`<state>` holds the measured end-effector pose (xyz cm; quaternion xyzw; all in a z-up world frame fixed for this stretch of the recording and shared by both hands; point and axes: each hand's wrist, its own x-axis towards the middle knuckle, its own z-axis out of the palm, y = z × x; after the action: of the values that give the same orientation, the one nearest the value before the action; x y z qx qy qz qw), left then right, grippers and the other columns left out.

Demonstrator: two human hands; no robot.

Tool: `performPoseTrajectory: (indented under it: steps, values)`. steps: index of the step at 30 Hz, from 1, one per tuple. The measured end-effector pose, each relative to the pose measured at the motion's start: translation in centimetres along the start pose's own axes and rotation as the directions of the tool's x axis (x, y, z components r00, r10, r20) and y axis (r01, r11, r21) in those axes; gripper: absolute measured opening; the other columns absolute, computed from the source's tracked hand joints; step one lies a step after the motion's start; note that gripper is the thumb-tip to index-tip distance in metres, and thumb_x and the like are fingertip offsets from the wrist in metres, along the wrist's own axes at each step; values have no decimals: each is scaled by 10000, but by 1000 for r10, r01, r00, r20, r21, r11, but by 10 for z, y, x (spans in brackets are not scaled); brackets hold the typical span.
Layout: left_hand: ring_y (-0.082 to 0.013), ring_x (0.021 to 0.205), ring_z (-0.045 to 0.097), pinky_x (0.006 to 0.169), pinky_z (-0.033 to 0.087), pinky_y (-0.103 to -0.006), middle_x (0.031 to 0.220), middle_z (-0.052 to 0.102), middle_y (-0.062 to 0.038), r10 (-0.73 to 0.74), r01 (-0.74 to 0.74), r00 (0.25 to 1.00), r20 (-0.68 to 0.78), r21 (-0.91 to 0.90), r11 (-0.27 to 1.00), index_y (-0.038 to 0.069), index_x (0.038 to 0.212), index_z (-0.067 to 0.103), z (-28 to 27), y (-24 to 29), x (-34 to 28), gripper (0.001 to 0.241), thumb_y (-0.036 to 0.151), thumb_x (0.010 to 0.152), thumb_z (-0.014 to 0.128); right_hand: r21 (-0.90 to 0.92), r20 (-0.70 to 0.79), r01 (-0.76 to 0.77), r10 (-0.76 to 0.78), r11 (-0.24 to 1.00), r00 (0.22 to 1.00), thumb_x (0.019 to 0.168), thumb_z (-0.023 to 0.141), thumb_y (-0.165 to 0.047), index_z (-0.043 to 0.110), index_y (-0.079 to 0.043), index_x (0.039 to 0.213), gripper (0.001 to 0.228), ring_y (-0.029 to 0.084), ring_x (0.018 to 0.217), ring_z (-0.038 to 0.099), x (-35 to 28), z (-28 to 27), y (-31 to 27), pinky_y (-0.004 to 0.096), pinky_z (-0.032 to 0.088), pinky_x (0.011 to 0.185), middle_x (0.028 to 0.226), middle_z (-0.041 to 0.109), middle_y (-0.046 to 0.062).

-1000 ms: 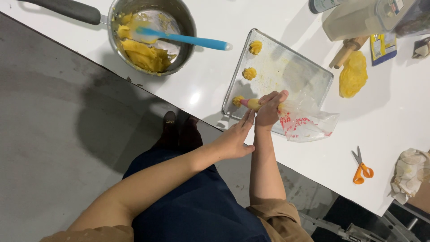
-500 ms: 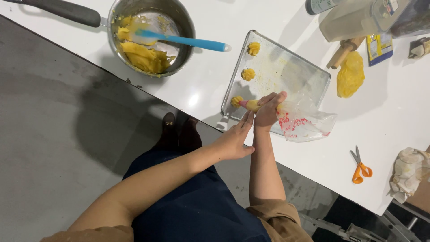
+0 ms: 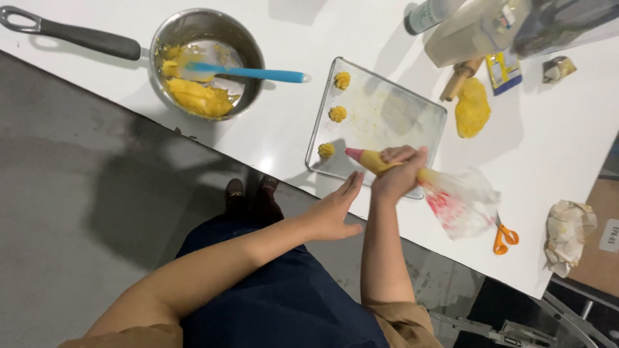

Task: Grease a baking tray with butter and pipe pastry dough onto it using a piping bag.

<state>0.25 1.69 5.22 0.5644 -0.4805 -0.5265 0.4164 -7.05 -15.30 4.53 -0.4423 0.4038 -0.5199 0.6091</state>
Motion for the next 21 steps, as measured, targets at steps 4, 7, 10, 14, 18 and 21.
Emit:
performPoseTrajectory:
  steps: [4,7,10,14,18,21]
  values:
    - [-436,1515,240,1185,314,-440,1667,61,-300,36,-43,993,109,62,997,11,1613,24,-2,-8,-10,1129,367,837,763,118,30,66,-70,991,997,1137,376,-309,409,-93,646,537,231,583,459,1,-11,-68,394,475,688,585,434,88]
    - [-419,1529,250,1208,300,-442,1673,142,-286,34,-42,997,71,118,992,2,1619,105,-13,12,-3,1059,432,876,724,5,102,51,-51,999,993,1138,379,-332,446,-86,642,558,244,642,526,-2,-25,-96,406,515,757,615,485,103]
    - [-434,1528,272,1217,283,-470,1672,213,-286,169,-150,981,-100,174,973,-35,1609,183,-29,44,18,1035,474,888,724,-306,165,-117,174,945,971,1134,379,-381,536,-54,706,561,250,694,601,-3,-45,-92,426,544,770,701,577,113]
    - [-445,1389,444,1157,368,-485,1481,472,-271,417,-361,901,-120,327,873,-9,1457,428,-50,124,55,975,545,749,806,-598,499,109,262,794,826,1050,519,-259,572,-22,1222,298,230,1039,592,10,-77,-59,413,493,904,1166,622,140]
    - [-347,1280,656,1135,508,-439,1321,691,-171,310,-304,951,13,249,920,108,1380,590,-40,147,128,701,462,789,722,-633,698,527,124,567,706,969,673,-118,476,1,1474,556,256,1384,512,30,-66,-69,414,429,1139,1475,548,171]
    - [-320,1267,611,1117,437,-485,1282,683,-142,464,-429,886,16,409,805,133,1260,672,-50,177,134,516,350,793,710,-303,574,71,122,950,810,920,714,-129,470,-16,1505,644,233,1416,519,35,-35,-118,371,444,1168,1535,515,146]
